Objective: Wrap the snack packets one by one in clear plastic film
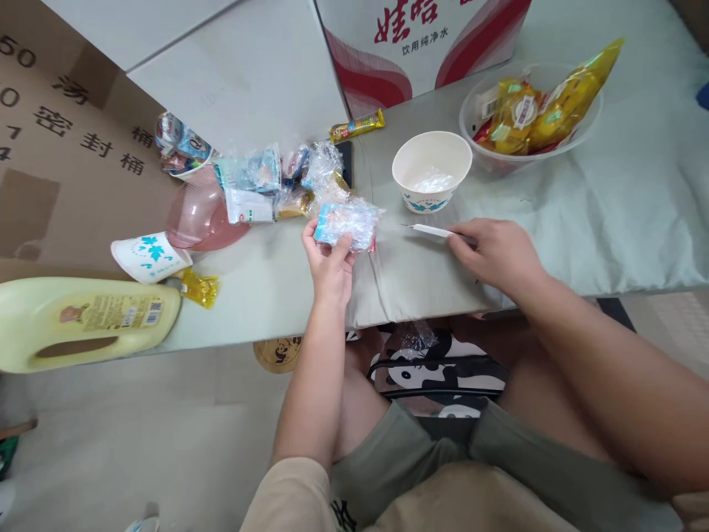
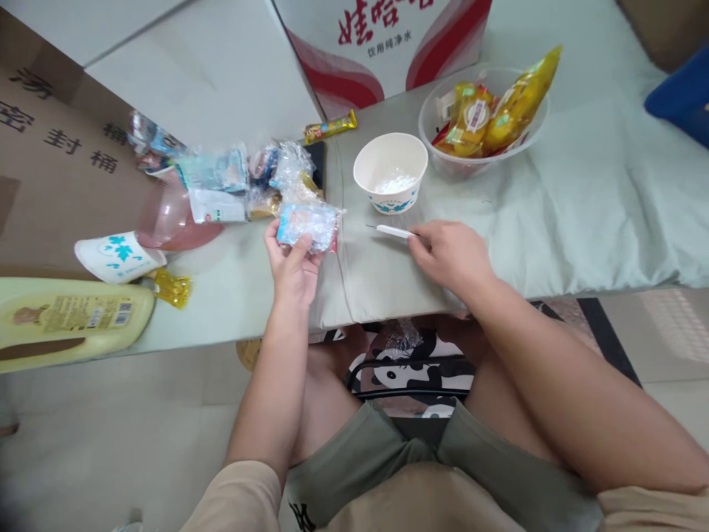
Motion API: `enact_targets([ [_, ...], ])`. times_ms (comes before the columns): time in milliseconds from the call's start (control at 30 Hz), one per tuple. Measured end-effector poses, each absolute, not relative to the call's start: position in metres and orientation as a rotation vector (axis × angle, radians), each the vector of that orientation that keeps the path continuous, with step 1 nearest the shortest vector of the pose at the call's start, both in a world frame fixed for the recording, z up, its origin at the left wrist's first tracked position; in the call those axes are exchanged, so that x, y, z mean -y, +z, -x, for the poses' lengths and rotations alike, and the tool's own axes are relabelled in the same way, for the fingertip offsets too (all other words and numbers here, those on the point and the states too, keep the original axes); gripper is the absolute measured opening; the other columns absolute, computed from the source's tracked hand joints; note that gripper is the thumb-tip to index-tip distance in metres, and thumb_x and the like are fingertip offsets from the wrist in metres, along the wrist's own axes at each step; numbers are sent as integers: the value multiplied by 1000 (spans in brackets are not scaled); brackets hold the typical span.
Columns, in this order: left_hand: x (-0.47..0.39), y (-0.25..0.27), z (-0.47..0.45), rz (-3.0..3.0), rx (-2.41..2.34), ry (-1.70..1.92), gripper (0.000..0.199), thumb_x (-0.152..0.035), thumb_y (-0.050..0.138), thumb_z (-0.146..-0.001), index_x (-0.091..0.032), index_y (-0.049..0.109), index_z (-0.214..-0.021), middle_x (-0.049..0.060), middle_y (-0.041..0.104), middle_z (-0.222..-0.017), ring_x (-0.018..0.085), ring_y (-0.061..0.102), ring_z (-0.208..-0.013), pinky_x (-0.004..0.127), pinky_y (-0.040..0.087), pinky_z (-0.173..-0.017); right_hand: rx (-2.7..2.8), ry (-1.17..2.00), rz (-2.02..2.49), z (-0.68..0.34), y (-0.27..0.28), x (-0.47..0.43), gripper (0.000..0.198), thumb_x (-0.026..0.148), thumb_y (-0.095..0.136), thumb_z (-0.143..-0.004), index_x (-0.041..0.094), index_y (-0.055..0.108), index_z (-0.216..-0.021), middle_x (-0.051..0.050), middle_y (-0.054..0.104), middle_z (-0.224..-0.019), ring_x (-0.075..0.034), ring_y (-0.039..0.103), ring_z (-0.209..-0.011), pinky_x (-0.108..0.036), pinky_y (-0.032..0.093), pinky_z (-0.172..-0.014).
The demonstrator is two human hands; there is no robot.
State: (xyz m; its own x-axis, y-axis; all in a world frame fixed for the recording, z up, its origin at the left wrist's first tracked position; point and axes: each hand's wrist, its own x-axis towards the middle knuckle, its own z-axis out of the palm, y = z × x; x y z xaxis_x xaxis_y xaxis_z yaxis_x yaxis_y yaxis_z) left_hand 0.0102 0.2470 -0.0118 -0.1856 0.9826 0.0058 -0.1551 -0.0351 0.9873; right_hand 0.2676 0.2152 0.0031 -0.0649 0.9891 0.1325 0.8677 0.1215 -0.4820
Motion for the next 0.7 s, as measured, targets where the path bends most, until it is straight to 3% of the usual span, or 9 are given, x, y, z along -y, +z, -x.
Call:
enact_targets([
  [133, -232, -17, -31, -1108, -1176, 1281, 68, -54, 87, -68, -33, 50, -121, 2, 63, -108, 17, 67, -94, 29, 56, -79, 1975, 231, 1843, -276, -4, -214, 29, 35, 50, -92, 25, 77, -90, -10, 71, -81, -28, 60, -79, -37, 38, -64],
  [233, -226, -20, -42, -1212, -1179, 1226, 55, -64, 77, -75, -28, 57, -111, 2, 63, -97, 17, 66, -89, 30, 55, -80, 1952, 193, 1878, -274, -3, -215, 29, 31, 48, -91, 23, 76, -94, -13, 71, -90, -32, 60, -92, -44, 42, -77],
  [333, -230, -19, -39, -1280, -1215, 1332, 54, -74, 61, -81, -23, 63, -99, 5, 66, -100, 21, 65, -101, 34, 53, -90, 1925, 269, 1842, -271, 1, -217, 34, 24, 47, -88, 20, 73, -110, -16, 72, -108, -36, 61, -105, -50, 43, -87],
  [433, -237, -17, -30, -1233, -1197, 1386, 62, -80, 54, -81, -23, 63, -106, 7, 67, -112, 24, 64, -112, 36, 52, -96, 1940, 444, 1652, -267, 1, -216, 41, 23, 48, -85, 19, 68, -120, -15, 71, -118, -34, 63, -111, -49, 48, -92],
  [567, -237, -16, -27, -1304, -1190, 1238, 75, -60, 87, -62, -27, 55, -121, 7, 66, -119, 23, 68, -109, 36, 53, -95, 1994, 613, 1336, -255, -4, -214, 51, 33, 56, -85, 18, 59, -134, -15, 67, -133, -34, 63, -121, -50, 49, -100],
  [633, -235, -13, -28, -1258, -1214, 1220, 66, -50, 88, -67, -28, 55, -120, 6, 68, -115, 21, 69, -103, 35, 55, -91, 2026, 667, 1250, -248, -6, -214, 56, 32, 59, -83, 18, 56, -137, -14, 68, -132, -33, 64, -119, -49, 50, -100],
  [700, -235, -10, -26, -1132, -1226, 1241, 49, -43, 81, -75, -27, 55, -113, 4, 69, -109, 19, 70, -94, 31, 56, -82, 2036, 706, 1217, -244, -5, -214, 52, 24, 56, -82, 20, 59, -134, -12, 72, -119, -29, 68, -108, -46, 51, -95],
])
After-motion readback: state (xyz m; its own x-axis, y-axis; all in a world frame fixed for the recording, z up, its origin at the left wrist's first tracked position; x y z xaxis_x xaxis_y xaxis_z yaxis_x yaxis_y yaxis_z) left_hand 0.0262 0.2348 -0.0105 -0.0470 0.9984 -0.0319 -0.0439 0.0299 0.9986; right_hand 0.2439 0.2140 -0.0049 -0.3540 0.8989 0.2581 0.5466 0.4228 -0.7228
